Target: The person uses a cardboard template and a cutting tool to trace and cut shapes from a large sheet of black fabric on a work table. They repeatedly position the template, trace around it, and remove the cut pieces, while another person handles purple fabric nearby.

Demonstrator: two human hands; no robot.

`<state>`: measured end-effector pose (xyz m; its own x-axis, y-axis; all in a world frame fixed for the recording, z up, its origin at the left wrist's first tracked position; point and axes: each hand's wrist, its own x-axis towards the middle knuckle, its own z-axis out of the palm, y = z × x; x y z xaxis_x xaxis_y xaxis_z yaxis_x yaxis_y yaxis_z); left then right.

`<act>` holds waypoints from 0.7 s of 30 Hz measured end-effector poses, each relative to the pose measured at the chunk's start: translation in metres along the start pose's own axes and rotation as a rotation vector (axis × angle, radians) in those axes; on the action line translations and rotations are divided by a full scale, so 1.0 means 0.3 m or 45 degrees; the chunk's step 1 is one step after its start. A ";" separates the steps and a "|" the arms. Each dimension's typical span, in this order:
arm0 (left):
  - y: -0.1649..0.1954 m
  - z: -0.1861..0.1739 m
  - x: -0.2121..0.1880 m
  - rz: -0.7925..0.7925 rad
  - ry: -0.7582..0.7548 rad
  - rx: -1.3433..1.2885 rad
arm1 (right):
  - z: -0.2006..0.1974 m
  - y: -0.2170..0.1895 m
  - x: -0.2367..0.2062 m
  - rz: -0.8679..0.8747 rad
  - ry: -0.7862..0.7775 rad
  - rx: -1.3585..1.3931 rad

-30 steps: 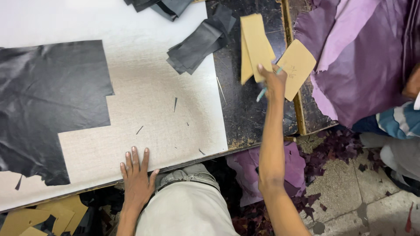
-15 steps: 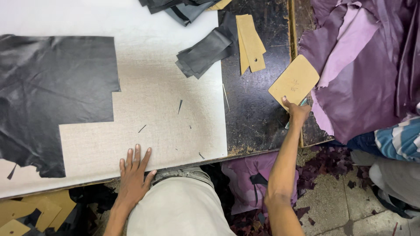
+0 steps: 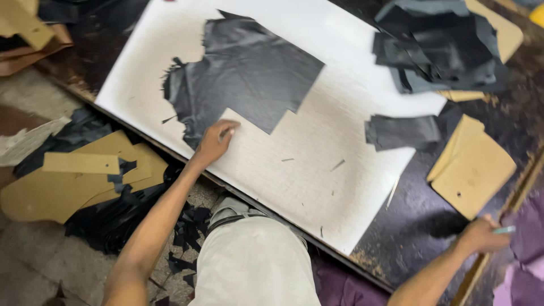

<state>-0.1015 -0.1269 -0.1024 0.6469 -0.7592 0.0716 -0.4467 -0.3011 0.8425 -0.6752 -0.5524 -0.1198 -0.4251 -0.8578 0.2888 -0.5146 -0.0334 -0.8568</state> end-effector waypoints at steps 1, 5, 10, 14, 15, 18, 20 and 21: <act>-0.032 -0.045 0.066 -0.053 0.167 -0.031 | 0.022 -0.026 -0.048 -0.043 0.064 -0.089; -0.087 -0.240 0.299 -0.041 0.770 -0.176 | 0.176 -0.209 -0.222 -0.218 0.196 -0.166; -0.025 -0.337 0.411 -0.091 0.671 0.216 | 0.432 -0.440 -0.385 -0.414 0.138 -0.091; -0.038 -0.374 0.472 -0.310 0.439 0.400 | 0.484 -0.568 -0.573 -0.556 -0.042 0.016; -0.057 -0.394 0.488 -0.273 0.304 0.483 | 0.519 -0.607 -0.663 -0.584 -0.113 0.044; -0.107 -0.427 0.521 -0.045 0.054 0.321 | 0.635 -0.745 -0.907 -0.663 -0.352 0.146; -0.125 -0.404 0.535 0.149 0.029 0.185 | 0.701 -0.823 -1.044 -0.698 -0.537 0.205; -0.112 -0.388 0.535 0.252 0.026 0.078 | 0.753 -0.871 -1.111 -0.718 -0.638 0.223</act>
<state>0.0893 -0.1715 -0.0570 0.5553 -0.7951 0.2438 -0.6026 -0.1826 0.7769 -0.2308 -0.3735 -0.0888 0.2752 -0.8152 0.5096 -0.4103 -0.5790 -0.7046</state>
